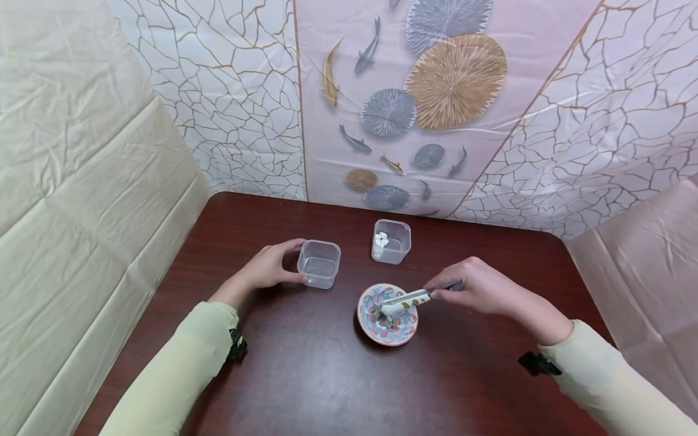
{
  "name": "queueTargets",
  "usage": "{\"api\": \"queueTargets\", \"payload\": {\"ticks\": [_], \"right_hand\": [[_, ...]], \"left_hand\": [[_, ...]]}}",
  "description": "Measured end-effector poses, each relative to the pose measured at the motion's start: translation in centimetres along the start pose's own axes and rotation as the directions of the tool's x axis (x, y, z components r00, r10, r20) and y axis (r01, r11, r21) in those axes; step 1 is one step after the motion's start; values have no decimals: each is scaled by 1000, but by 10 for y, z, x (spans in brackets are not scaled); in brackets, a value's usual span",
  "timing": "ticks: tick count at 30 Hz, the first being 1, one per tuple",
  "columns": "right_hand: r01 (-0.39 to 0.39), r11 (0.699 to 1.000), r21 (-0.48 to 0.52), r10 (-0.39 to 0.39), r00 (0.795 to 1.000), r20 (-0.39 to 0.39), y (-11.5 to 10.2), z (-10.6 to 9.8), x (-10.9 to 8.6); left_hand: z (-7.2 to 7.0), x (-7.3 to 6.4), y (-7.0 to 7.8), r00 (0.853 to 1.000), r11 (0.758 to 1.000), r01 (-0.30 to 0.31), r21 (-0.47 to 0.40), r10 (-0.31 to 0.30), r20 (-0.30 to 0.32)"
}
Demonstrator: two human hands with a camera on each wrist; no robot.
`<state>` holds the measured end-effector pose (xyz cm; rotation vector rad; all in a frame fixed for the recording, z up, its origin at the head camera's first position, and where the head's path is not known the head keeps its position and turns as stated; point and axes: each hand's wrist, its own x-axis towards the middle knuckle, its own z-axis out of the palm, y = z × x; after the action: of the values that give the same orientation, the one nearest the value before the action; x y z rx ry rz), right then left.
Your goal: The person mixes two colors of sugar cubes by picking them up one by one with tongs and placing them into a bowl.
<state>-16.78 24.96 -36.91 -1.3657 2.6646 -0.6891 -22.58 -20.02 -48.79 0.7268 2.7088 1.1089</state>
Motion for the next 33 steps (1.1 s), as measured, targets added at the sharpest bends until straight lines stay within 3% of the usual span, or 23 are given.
{"api": "queueTargets", "payload": {"ticks": [6, 21, 28, 33], "right_hand": [[-15, 1000, 10, 15, 1000, 18, 1, -2, 0], [-28, 999, -19, 27, 999, -48, 2, -7, 23], [40, 998, -48, -48, 985, -167, 4, 6, 53], [106, 990, -94, -121, 978, -171, 2, 16, 86]], "left_hand": [[1, 0, 0, 1000, 1000, -11, 2, 11, -6], [0, -3, 2, 1000, 1000, 0, -8, 0, 2], [-1, -3, 2, 1000, 1000, 1, -12, -1, 1], [0, -2, 0, 1000, 1000, 3, 1, -3, -1]]}}
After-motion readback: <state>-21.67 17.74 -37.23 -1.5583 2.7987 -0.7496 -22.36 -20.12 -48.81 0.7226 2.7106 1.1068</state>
